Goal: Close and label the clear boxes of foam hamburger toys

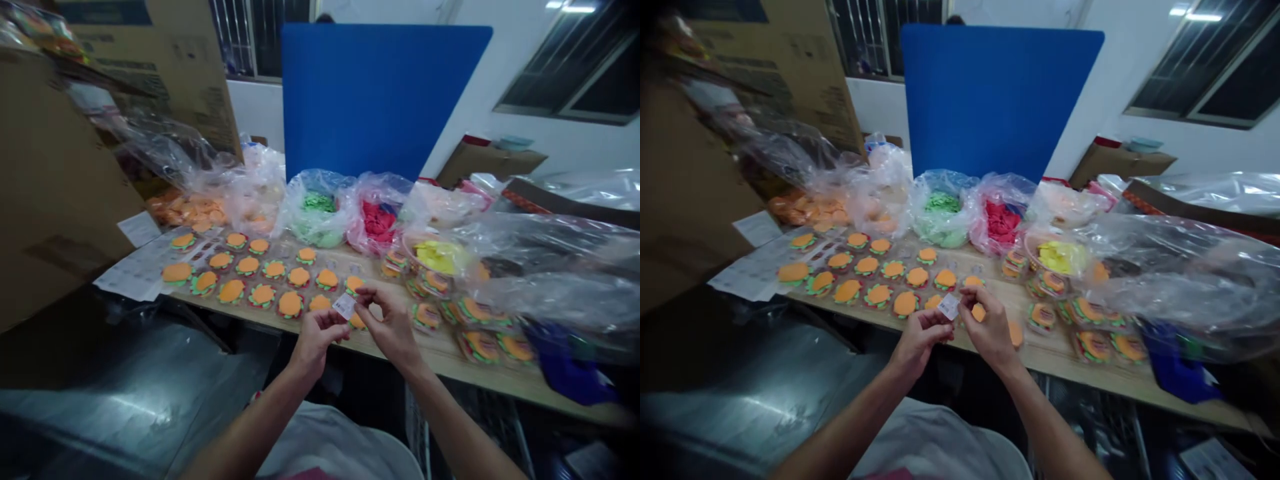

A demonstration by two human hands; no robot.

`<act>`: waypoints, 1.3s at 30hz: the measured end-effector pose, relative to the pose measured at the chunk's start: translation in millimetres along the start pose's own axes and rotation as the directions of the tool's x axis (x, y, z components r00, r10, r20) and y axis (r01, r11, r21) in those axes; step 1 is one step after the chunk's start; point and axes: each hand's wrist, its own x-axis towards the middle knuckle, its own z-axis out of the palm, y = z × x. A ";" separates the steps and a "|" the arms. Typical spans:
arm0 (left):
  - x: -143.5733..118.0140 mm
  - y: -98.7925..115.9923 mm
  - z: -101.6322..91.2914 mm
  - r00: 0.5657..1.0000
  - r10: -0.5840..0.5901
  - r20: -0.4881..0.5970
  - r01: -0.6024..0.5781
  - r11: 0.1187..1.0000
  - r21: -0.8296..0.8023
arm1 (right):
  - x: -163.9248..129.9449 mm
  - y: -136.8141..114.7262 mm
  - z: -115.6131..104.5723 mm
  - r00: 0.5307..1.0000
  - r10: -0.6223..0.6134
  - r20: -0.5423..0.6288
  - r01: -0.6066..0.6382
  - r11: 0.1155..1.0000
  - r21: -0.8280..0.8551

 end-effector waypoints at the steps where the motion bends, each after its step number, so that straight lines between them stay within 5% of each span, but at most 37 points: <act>1: 0.1 -5.3 8.9 1.000 -0.003 0.002 0.003 1.000 0.017 | -4.3 5.3 -8.2 1.000 0.012 -0.009 -0.012 1.000 -0.008; 7: 6.4 -33.3 52.7 0.987 -0.158 0.012 0.158 0.987 -0.002 | -31.1 37.9 -45.1 0.997 0.041 -0.072 -0.047 0.995 -0.088; 11: 6.2 -54.6 76.0 0.897 -0.439 0.055 0.443 0.889 -0.119 | -37.7 60.2 -73.6 0.994 -0.015 -0.104 -0.002 0.987 -0.161; 13: 0.2 -64.1 84.7 0.889 -0.455 0.049 0.457 0.890 -0.014 | -33.6 71.3 -92.4 0.995 0.027 -0.091 -0.041 0.987 -0.156; 16: -13.2 -72.5 90.4 0.970 -0.233 0.074 0.183 0.893 0.412 | -22.3 90.0 -116.6 0.979 0.176 0.107 -0.170 0.983 -0.063; 18: -21.2 -75.6 88.9 0.979 0.002 0.202 -0.140 0.727 0.672 | -15.8 102.6 -124.5 0.934 0.243 0.263 -0.247 0.969 -0.020; 20: -25.9 -78.9 84.2 0.907 0.190 0.375 -0.419 0.468 0.778 | -12.2 113.2 -125.2 0.897 0.259 0.359 -0.272 0.962 -0.015; 22: -27.4 -83.6 78.7 0.815 0.284 0.504 -0.568 0.227 0.791 | -10.7 120.9 -121.5 0.879 0.240 0.413 -0.252 0.967 -0.028; 25: -26.6 -90.5 72.5 0.748 0.299 0.593 -0.621 0.001 0.784 | -10.0 128.0 -115.0 0.865 0.209 0.456 -0.216 0.976 -0.038; 28: -25.2 -93.6 70.1 0.746 0.254 0.616 -0.615 -0.094 0.783 | -9.6 132.3 -112.5 0.860 0.211 0.464 -0.213 0.976 -0.049; 39: -19.7 -95.1 67.1 0.761 0.179 0.624 -0.607 -0.146 0.781 | -9.4 127.0 -113.5 0.850 0.259 0.459 -0.293 0.956 0.003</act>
